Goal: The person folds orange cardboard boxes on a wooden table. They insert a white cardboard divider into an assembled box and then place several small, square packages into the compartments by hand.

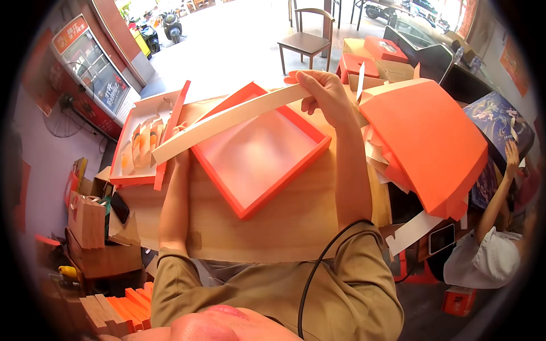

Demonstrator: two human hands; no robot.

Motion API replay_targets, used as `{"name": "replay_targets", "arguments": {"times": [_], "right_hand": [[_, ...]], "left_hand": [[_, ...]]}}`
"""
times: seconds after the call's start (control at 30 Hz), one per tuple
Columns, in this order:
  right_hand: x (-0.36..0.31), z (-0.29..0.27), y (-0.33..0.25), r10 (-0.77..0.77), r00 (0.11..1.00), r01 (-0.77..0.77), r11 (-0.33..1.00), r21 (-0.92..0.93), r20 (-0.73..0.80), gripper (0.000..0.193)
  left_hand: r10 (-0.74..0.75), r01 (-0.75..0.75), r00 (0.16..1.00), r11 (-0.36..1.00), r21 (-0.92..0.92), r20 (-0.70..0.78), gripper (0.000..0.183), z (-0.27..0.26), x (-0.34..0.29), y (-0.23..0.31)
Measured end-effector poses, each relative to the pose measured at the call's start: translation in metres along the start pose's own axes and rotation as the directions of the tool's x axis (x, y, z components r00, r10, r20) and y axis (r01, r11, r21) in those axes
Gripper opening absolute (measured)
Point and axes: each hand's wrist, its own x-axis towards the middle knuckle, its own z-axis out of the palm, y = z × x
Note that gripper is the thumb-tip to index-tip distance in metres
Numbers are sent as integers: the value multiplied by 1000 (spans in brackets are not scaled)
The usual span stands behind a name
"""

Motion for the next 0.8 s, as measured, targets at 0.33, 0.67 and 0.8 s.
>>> {"name": "replay_targets", "arguments": {"times": [0.33, 0.67, 0.8], "right_hand": [[-8, -4, 26, -25, 988, -6, 980, -201, -152, 53], [-17, -34, 147, -30, 875, -12, 996, -84, -484, 60], [-12, -49, 169, -63, 899, 38, 997, -66, -434, 59]], "left_hand": [[-5, 24, 997, 973, 230, -81, 37, 63, -40, 69], [179, -147, 984, 827, 543, -6, 28, 82, -45, 74], [182, -161, 983, 786, 597, 25, 28, 79, -47, 73]]}}
